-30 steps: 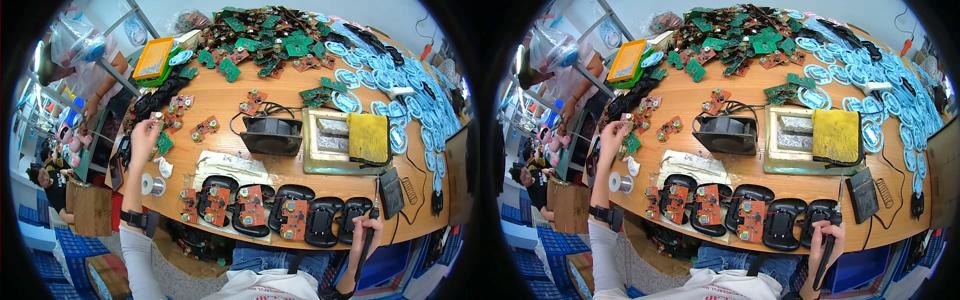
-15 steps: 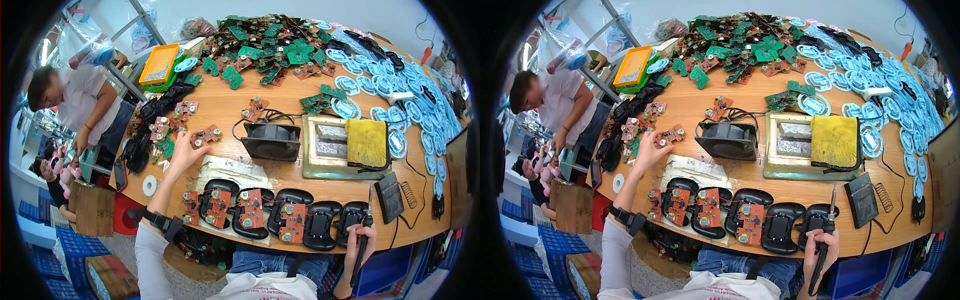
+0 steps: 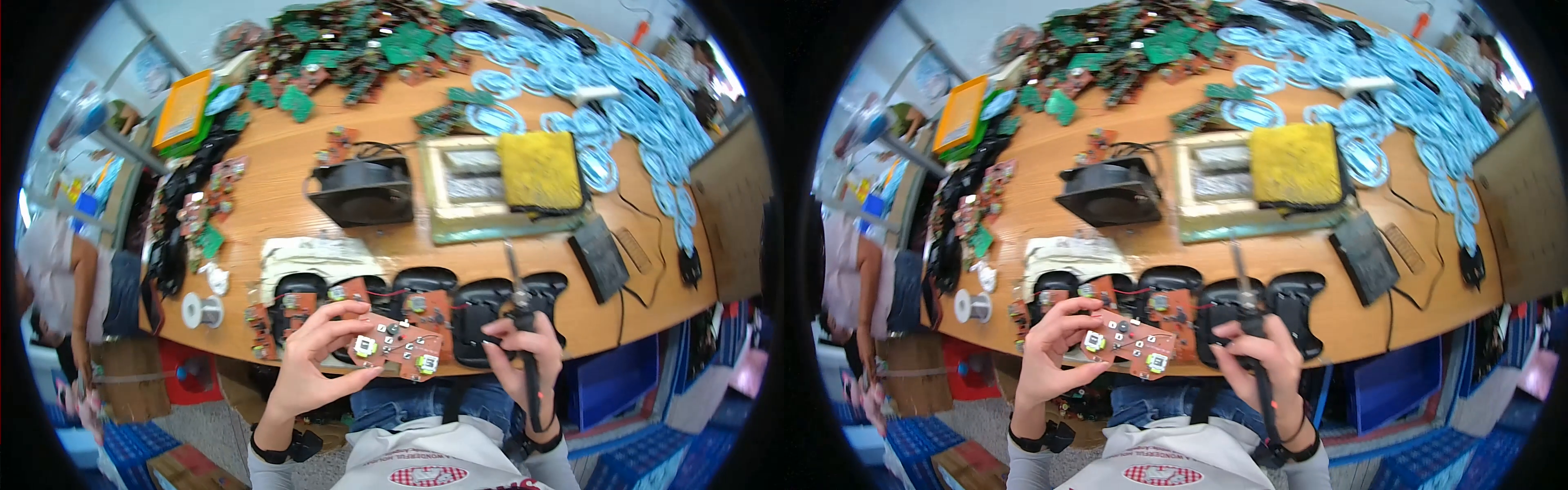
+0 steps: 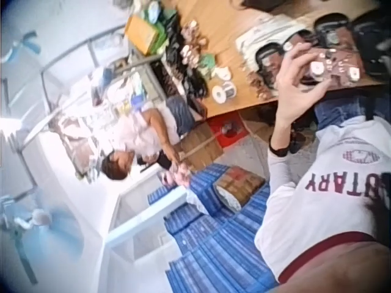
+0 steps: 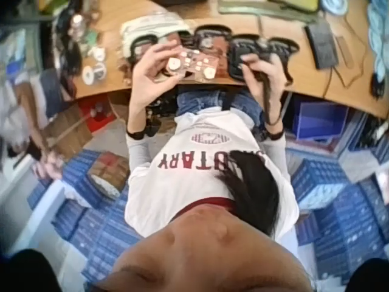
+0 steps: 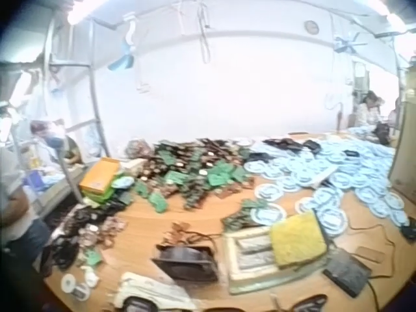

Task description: Soldering wires and components onto printed circuit boards for handheld devices.

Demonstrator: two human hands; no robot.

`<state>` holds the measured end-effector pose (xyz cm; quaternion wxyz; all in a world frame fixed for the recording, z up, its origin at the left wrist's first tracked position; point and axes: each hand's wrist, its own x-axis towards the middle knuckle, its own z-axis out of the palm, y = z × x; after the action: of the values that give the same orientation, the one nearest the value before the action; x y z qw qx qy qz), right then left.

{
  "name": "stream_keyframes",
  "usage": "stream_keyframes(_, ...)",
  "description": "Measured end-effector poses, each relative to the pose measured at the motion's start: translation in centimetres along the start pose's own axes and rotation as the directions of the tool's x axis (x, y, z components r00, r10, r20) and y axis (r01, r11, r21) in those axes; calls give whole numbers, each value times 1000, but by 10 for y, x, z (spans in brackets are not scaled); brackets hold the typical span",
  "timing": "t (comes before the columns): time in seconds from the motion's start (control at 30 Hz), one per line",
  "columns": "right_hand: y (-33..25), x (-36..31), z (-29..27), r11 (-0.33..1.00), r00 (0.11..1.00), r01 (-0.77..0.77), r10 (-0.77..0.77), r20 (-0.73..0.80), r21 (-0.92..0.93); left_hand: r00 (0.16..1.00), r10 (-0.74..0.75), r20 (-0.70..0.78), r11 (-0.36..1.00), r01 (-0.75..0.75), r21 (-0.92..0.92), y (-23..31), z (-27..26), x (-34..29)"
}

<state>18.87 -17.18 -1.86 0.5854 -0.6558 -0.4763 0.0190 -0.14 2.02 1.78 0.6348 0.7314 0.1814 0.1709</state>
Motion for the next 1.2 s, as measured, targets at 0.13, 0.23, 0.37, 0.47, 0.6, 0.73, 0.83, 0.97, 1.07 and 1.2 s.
stream_keyframes(0.13, 2, -3, -4, 999, 995, -42, 44, 94, -16, 990, 4, 138, 997, 7, -81, -15, 36, 22)
stream_keyframes(0.23, 11, -18, -13, 995, 988, -81, 89, 123, -66, 976, 57, 209, 993, -35, -110, -25, 53, 35)
stream_keyframes(0.37, 21, -29, -25, 991, 994, -102, 104, 17, -87, 973, -2, 231, 980, 47, -192, -30, 67, 44)
stream_keyframes(0.47, 28, -32, -33, 990, 983, -109, 94, -155, -91, 970, -67, 235, 983, 105, -152, -35, 65, 46)
stream_keyframes(0.6, 35, -42, -37, 978, 968, -179, 155, -196, -111, 974, -94, 206, 996, 91, 20, -36, 68, 51)
stream_keyframes(0.73, 29, -41, -34, 988, 981, -139, 127, -145, -70, 998, -40, 42, 971, 29, 238, -27, 77, 54)
stream_keyframes(0.83, 28, -45, -35, 990, 984, -136, 131, -119, -32, 994, -97, 43, 945, 79, 317, -35, 71, 56)
stream_keyframes(0.97, 31, -47, -36, 992, 987, -122, 123, -101, 21, 986, -109, -125, 965, 135, 225, -28, 91, 67)
stream_keyframes(1.07, 32, -50, -36, 992, 988, -118, 122, -93, 47, 993, 74, -91, 894, -26, 448, -35, 98, 80)
stream_keyframes(1.2, 35, -58, -39, 983, 976, -167, 176, -126, 79, 991, 15, -135, 969, 19, 247, -18, 131, 85)
